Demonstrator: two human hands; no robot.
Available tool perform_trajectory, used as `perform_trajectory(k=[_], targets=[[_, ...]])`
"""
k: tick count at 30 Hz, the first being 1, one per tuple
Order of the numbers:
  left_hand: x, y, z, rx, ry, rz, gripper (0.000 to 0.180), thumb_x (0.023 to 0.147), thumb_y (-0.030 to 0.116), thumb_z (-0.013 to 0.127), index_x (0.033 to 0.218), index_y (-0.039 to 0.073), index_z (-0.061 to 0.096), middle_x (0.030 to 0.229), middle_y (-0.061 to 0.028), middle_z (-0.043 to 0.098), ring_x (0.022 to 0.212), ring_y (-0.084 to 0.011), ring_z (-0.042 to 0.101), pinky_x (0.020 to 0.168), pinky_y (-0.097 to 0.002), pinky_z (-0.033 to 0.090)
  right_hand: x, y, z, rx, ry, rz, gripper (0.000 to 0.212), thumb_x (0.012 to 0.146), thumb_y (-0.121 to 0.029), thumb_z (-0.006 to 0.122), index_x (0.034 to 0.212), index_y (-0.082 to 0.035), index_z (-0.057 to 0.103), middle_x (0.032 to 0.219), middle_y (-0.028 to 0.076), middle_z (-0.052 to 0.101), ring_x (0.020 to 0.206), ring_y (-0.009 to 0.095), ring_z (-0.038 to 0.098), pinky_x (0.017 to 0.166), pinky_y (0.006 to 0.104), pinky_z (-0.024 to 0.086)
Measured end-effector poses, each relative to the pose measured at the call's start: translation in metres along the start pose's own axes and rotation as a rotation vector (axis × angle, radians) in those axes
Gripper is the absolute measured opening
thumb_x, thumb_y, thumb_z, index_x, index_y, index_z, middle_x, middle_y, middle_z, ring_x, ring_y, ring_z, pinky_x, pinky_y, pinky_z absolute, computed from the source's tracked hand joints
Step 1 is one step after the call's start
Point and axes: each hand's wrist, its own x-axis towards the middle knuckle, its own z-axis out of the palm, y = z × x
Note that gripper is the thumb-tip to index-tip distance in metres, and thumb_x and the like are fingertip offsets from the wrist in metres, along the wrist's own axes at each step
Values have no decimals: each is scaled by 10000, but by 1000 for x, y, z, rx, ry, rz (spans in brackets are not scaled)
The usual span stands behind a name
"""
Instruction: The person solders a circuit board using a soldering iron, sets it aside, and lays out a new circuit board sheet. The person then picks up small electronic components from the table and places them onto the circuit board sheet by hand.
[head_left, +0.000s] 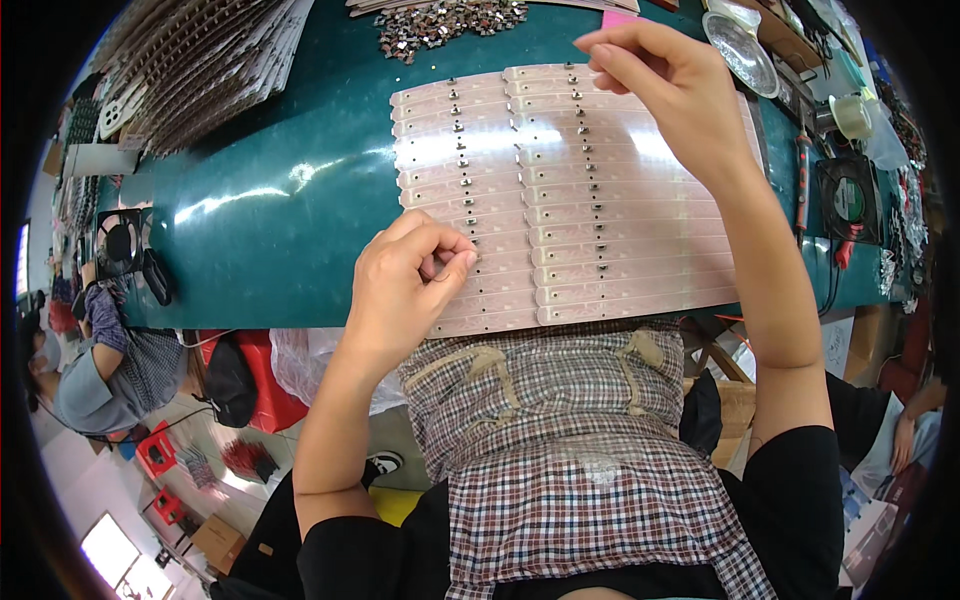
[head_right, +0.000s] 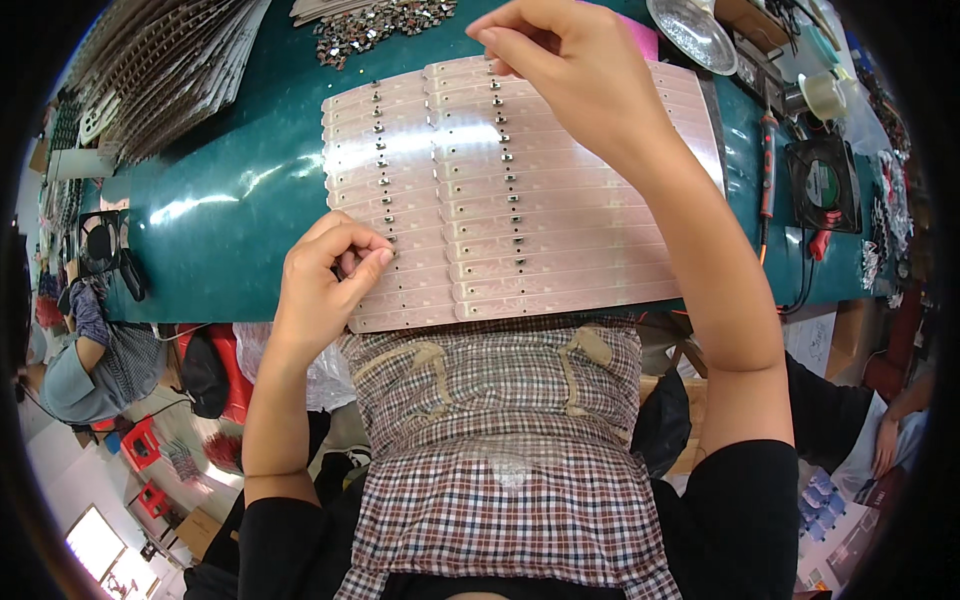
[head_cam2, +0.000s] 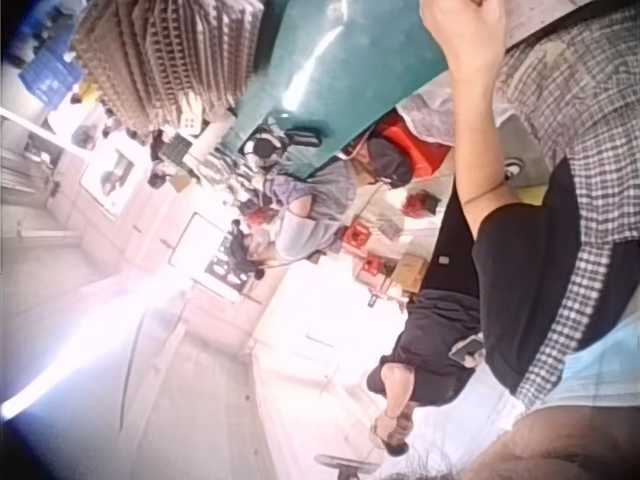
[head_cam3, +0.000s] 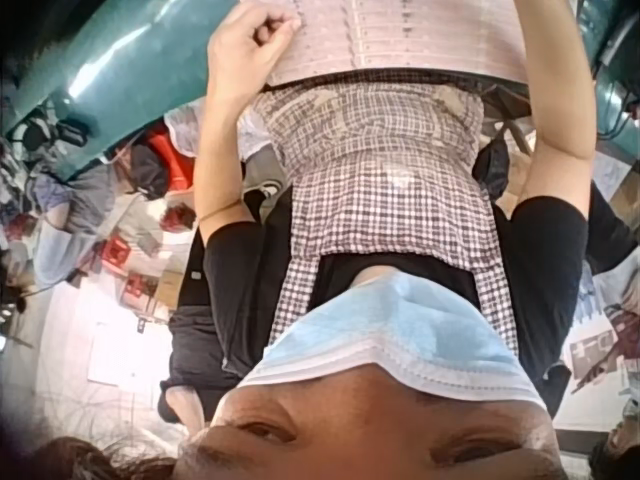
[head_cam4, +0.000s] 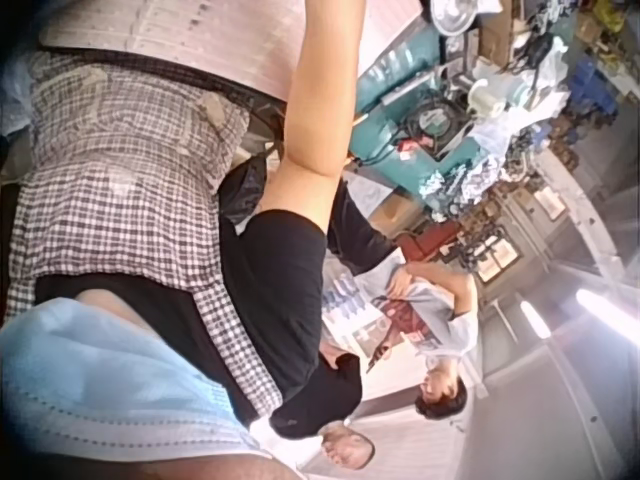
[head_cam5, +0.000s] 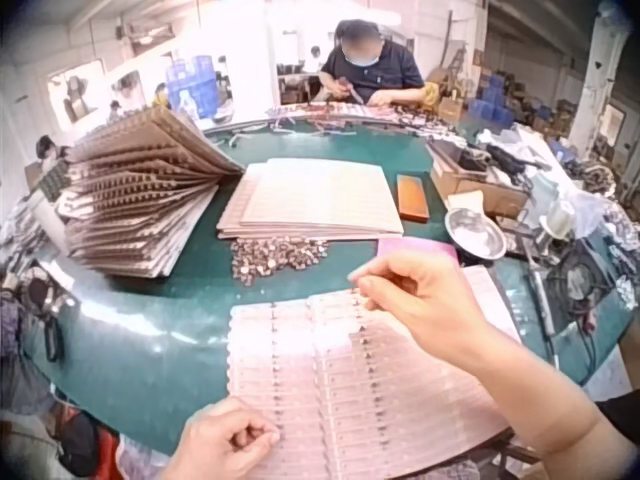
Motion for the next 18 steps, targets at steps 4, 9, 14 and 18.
perform_trajectory(k=[4, 9, 14, 18], targets=[[0, -2, 3, 37, 24, 45, 87, 807, 79, 775, 863, 65, 709, 797, -17, 615, 627, -134, 541, 669, -303, 451, -22, -2, -4, 33, 58, 39, 179, 981, -76, 661, 1126, 3, 728, 923, 33, 721, 865, 97, 675, 783, 238, 547], [-2, -4, 3, 225, 55, 218, 118, 783, 43, 787, 854, 61, 695, 803, -26, 606, 660, -144, 541, 641, -300, 433, -55, -18, -12, -116, -13, 45, 126, 890, -28, 722, 996, 36, 748, 908, 83, 753, 821, 120, 700, 746, 255, 557], [-2, 3, 8, 453, 162, 463, 156, 750, 68, 803, 834, 81, 673, 781, -34, 590, 669, -211, 567, 654, -346, 406, -97, -38, -12, -109, -136, 188, 124, 888, -53, 739, 980, 30, 743, 848, 82, 740, 783, 117, 688, 722, 259, 558], [-2, -1, 7, 432, 154, 471, 143, 751, 59, 800, 849, 75, 697, 785, -39, 607, 678, -219, 571, 648, -345, 409, -125, -33, -6, -156, -307, 191, 75, 874, -38, 734, 917, 19, 712, 813, 96, 697, 732, 165, 682, 671, 281, 539]])
